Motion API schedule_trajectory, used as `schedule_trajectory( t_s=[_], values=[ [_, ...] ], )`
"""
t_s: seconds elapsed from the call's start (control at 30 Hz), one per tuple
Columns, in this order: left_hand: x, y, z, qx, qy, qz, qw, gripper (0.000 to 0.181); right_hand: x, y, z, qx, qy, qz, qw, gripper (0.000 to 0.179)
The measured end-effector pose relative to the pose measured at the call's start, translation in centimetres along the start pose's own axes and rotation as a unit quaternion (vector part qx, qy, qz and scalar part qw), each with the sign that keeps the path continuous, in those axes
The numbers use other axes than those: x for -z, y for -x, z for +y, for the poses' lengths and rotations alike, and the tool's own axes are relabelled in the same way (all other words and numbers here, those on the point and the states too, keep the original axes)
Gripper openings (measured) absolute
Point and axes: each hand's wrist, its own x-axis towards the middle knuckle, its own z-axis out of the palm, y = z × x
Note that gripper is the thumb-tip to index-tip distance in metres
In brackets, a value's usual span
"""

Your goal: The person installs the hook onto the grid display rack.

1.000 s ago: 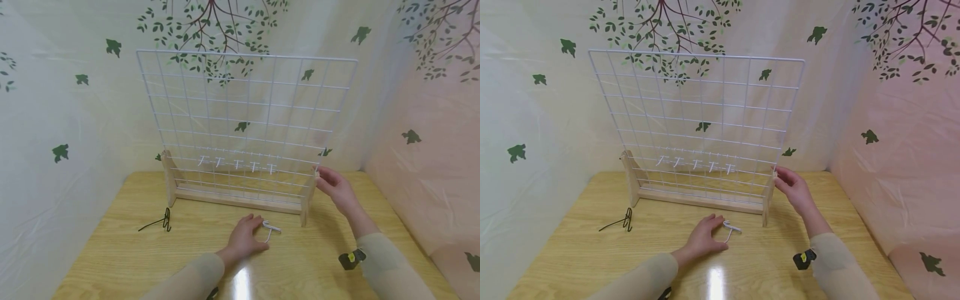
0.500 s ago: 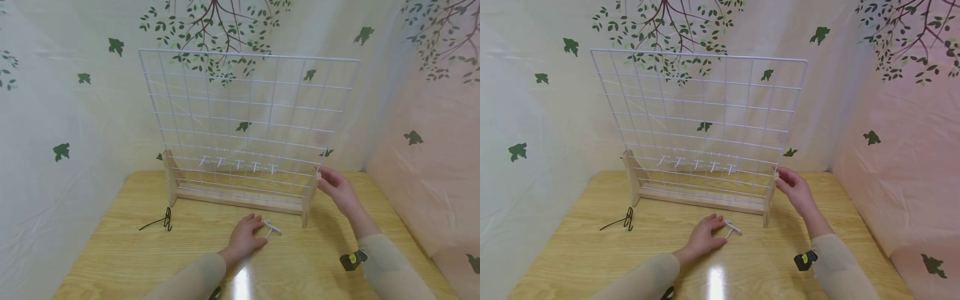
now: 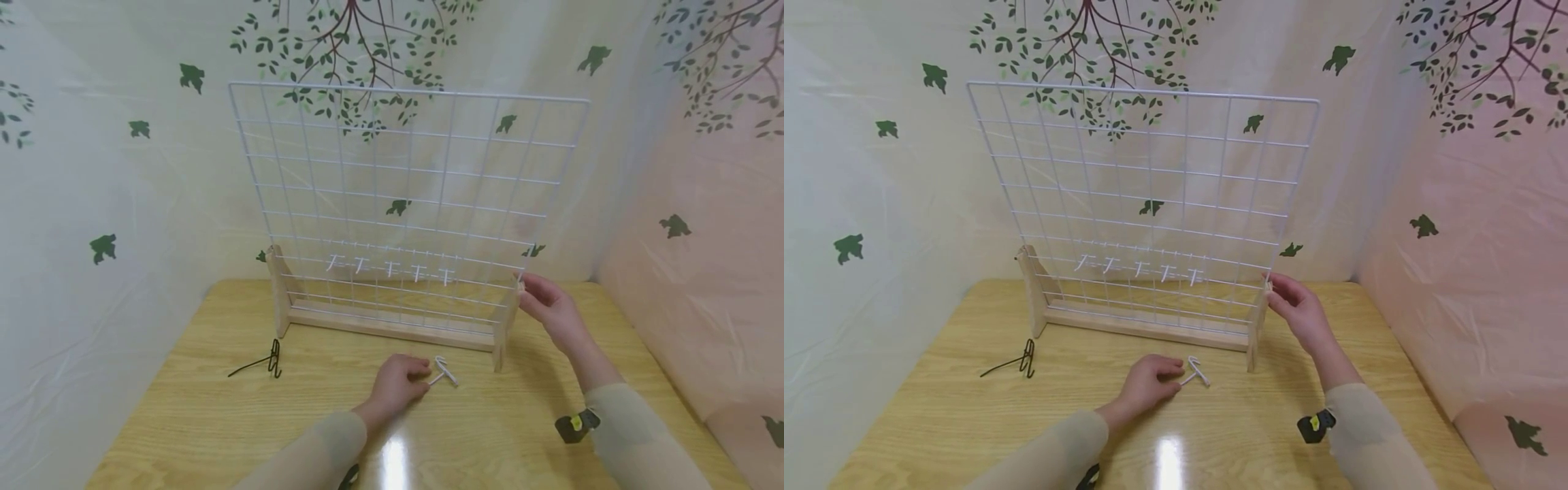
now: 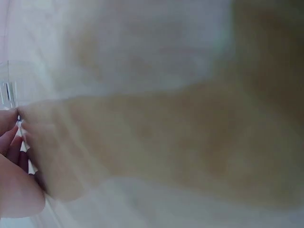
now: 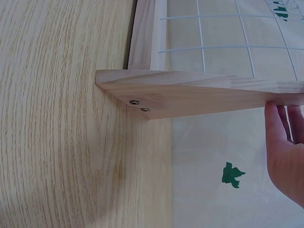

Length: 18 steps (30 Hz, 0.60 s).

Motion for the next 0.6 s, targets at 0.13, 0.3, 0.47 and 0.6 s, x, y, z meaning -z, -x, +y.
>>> schedule_trajectory(
  t_s=[0.13,0.3,0.47,0.6],
  values=[
    [-0.2,-0.4,0.3,0.019,0.034,0.0,0.9993,0.027,0.0,0.0,0.0,0.004,-0.006,0.0,1.0,0.05],
    [-0.6,-0.8,0.8,0.062,0.058,0.009,0.9963,0.027,0.0,0.0,0.1,0.009,-0.012,0.001,0.9999,0.05],
    [-0.9,-0.9,1.1,0.09,0.065,0.022,0.9936,0.024,0.0,0.0,0.2,0.012,-0.014,0.001,0.9998,0.05],
    [-1.0,-1.0,1.4,0.09,0.064,0.028,0.9935,0.023,0.0,0.0,0.2,0.01,-0.006,0.001,0.9999,0.05]
  ],
)
